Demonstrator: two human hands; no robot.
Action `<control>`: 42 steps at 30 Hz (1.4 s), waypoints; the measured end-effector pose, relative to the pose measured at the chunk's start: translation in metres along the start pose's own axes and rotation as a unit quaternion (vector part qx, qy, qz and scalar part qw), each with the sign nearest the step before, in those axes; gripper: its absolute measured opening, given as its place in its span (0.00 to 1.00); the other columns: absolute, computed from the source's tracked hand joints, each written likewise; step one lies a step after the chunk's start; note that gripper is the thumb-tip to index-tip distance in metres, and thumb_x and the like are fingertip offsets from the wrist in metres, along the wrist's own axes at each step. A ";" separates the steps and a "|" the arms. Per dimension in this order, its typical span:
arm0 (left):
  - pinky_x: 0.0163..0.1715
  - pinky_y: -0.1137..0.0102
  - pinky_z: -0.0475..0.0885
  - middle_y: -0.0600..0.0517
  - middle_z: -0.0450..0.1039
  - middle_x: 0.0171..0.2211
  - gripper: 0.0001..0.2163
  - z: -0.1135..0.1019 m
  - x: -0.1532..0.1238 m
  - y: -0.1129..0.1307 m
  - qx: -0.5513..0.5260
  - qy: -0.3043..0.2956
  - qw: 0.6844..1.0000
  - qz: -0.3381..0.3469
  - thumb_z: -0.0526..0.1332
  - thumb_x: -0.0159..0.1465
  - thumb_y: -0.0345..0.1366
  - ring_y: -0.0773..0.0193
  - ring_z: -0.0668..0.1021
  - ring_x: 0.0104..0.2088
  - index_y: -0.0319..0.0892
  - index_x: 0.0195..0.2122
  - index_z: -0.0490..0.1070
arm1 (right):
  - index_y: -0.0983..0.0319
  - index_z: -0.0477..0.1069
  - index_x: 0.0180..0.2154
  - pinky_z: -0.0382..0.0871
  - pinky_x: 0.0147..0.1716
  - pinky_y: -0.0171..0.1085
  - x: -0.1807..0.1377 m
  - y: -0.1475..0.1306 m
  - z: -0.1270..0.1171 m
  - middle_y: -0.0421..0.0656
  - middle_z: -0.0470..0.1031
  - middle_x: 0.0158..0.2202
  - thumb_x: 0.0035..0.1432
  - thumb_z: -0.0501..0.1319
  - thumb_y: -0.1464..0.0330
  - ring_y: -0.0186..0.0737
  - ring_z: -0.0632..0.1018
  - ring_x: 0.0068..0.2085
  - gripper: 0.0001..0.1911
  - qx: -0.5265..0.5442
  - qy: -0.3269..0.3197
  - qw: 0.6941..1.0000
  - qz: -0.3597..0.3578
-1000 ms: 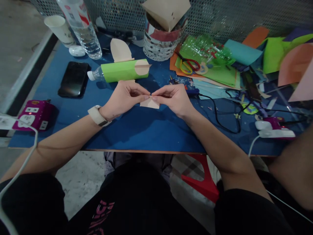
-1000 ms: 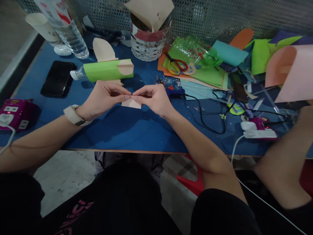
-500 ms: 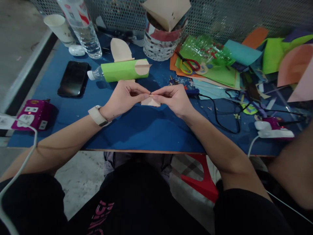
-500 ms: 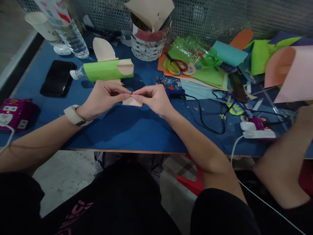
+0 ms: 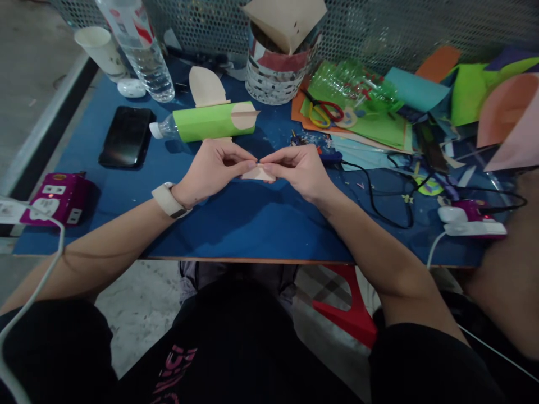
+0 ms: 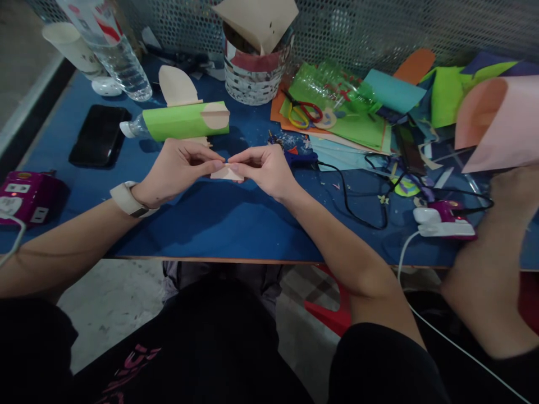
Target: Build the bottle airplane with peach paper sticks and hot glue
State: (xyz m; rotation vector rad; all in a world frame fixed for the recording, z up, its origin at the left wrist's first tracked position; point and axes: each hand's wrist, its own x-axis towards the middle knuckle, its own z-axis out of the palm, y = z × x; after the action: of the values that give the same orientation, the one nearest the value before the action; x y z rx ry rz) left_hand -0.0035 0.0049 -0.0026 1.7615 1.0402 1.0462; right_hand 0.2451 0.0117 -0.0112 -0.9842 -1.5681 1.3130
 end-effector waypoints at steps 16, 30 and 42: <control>0.39 0.63 0.90 0.46 0.91 0.39 0.09 -0.001 -0.001 0.000 -0.022 0.018 1.000 0.012 0.81 0.68 0.45 0.56 0.89 0.36 0.46 0.41 0.92 | 0.63 0.92 0.42 0.90 0.36 0.43 -0.001 -0.004 0.001 0.46 0.87 0.32 0.55 0.86 0.45 0.43 0.88 0.31 0.29 0.025 -0.013 0.999 0.019; 0.44 0.61 0.93 0.44 0.91 0.40 0.13 0.000 -0.001 -0.002 -0.069 -0.013 0.996 -0.052 0.82 0.68 0.49 0.51 0.94 0.41 0.44 0.43 0.92 | 0.61 0.92 0.40 0.93 0.40 0.46 0.001 -0.001 -0.001 0.46 0.90 0.34 0.50 0.88 0.44 0.44 0.89 0.33 0.29 0.023 0.005 1.000 0.007; 0.45 0.61 0.94 0.44 0.91 0.40 0.14 -0.001 -0.001 -0.005 -0.072 -0.010 0.997 -0.037 0.84 0.66 0.50 0.51 0.94 0.42 0.46 0.43 0.92 | 0.61 0.91 0.39 0.93 0.42 0.47 0.002 0.000 0.000 0.47 0.90 0.35 0.50 0.88 0.46 0.46 0.90 0.34 0.28 0.010 0.010 1.000 -0.010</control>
State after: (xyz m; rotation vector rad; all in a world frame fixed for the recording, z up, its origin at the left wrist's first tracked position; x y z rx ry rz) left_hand -0.0063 0.0062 -0.0070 1.6028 0.9862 1.0295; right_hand 0.2449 0.0134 -0.0109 -0.9632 -1.5434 1.2994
